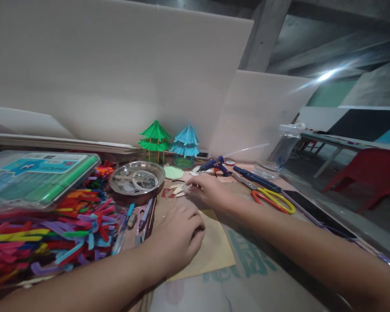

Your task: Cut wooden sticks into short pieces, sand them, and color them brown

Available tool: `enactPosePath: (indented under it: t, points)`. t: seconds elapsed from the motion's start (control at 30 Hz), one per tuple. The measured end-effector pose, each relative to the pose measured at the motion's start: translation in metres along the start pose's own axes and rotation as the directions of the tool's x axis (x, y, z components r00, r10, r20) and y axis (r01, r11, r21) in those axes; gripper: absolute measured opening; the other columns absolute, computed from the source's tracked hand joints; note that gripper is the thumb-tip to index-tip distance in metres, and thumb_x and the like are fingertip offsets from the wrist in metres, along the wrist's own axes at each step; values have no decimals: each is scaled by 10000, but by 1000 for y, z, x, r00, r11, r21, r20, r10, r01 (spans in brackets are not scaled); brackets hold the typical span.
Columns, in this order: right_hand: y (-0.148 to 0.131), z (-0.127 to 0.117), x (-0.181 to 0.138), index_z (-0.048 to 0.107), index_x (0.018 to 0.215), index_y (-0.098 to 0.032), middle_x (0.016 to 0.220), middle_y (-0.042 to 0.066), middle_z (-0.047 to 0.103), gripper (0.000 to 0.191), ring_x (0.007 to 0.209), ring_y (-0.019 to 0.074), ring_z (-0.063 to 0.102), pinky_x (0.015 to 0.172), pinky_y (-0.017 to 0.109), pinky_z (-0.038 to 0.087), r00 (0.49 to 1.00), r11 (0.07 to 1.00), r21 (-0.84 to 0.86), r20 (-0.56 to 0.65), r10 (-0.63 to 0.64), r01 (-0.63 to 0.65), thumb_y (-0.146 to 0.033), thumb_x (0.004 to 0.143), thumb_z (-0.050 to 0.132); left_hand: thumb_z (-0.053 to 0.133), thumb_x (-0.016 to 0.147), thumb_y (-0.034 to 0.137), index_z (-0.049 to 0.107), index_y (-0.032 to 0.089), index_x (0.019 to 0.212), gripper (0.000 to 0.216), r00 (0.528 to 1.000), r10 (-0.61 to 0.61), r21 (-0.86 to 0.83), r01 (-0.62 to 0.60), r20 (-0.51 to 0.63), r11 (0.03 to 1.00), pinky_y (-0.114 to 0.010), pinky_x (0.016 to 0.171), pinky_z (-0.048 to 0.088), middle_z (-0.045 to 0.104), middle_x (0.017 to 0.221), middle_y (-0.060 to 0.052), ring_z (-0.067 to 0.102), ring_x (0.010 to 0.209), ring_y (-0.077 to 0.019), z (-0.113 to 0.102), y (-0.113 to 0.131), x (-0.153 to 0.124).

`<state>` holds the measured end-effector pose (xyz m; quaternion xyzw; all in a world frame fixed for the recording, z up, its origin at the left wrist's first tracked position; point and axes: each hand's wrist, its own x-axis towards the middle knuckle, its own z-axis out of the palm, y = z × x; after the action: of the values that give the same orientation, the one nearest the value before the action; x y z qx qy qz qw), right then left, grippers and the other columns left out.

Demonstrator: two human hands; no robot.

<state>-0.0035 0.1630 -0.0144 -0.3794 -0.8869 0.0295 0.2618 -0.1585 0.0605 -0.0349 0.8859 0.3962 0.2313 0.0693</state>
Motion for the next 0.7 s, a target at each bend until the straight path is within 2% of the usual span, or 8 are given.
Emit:
enactPosePath:
  t: [0.13, 0.23, 0.27, 0.37, 0.43, 0.53, 0.6, 0.7]
  points:
    - [11, -17, -30, 699, 980, -162, 972, 98, 736, 173, 897, 203, 653, 785, 313, 486, 996, 998, 13, -62, 59, -58, -173, 908, 542, 490, 898, 190, 647, 173, 903, 159, 999, -5, -12, 6, 39, 1000, -396, 869, 485, 652, 941, -78, 589, 940, -236, -3, -1, 2]
    - [22, -25, -57, 700, 961, -163, 955, 102, 740, 171, 883, 218, 663, 789, 334, 500, 991, 995, 14, -92, 98, -97, -192, 904, 541, 528, 889, 242, 648, 169, 1002, 180, 997, -23, 6, 23, 73, 1000, -391, 915, 483, 657, 1055, -96, 598, 1025, -248, -18, -1, 4]
    - [25, -25, -65, 700, 953, -164, 944, 103, 741, 171, 875, 225, 667, 784, 344, 503, 989, 994, 15, -98, 109, -108, -202, 904, 541, 574, 864, 272, 641, 168, 1064, 235, 995, -41, 26, 39, 91, 999, -413, 958, 466, 639, 1143, -110, 578, 1094, -271, -25, -1, 4]
    - [30, -24, -83, 695, 962, -167, 923, 105, 738, 184, 852, 240, 675, 764, 362, 512, 986, 990, 26, -94, 137, -135, -238, 909, 534, 730, 724, 384, 554, 194, 1282, 615, 957, -166, 146, 134, 238, 980, -478, 1031, 415, 562, 1324, -125, 510, 1218, -339, -45, 1, 5]
    - [31, -22, -88, 689, 978, -168, 936, 109, 736, 198, 860, 249, 678, 760, 368, 516, 986, 989, 38, -83, 146, -143, -255, 914, 524, 761, 667, 413, 539, 206, 1312, 712, 918, -234, 189, 180, 321, 965, -486, 1014, 429, 557, 1330, -133, 517, 1211, -359, -52, 3, 5]
    - [30, -20, -89, 683, 988, -161, 963, 122, 737, 215, 896, 260, 681, 774, 373, 521, 987, 989, 57, -79, 139, -135, -260, 916, 507, 775, 611, 409, 526, 186, 1338, 800, 889, -303, 218, 238, 345, 947, -501, 985, 448, 556, 1321, -172, 519, 1205, -397, -54, 9, 6]
    - [28, -20, -88, 680, 987, -157, 977, 132, 736, 219, 913, 262, 681, 785, 373, 523, 989, 991, 68, -86, 121, -116, -253, 914, 497, 754, 615, 348, 511, 170, 1358, 802, 884, -317, 214, 254, 345, 943, -449, 982, 465, 571, 1317, -164, 536, 1203, -372, -54, 15, 8]
    - [27, -20, -88, 674, 968, -164, 959, 126, 734, 225, 890, 259, 680, 767, 372, 527, 992, 993, 78, -73, 99, -94, -256, 914, 476, 685, 663, 240, 580, 196, 1284, 631, 888, -326, 209, 269, 324, 940, -293, 881, 524, 654, 1232, -79, 633, 1090, -268, -66, 21, 14]
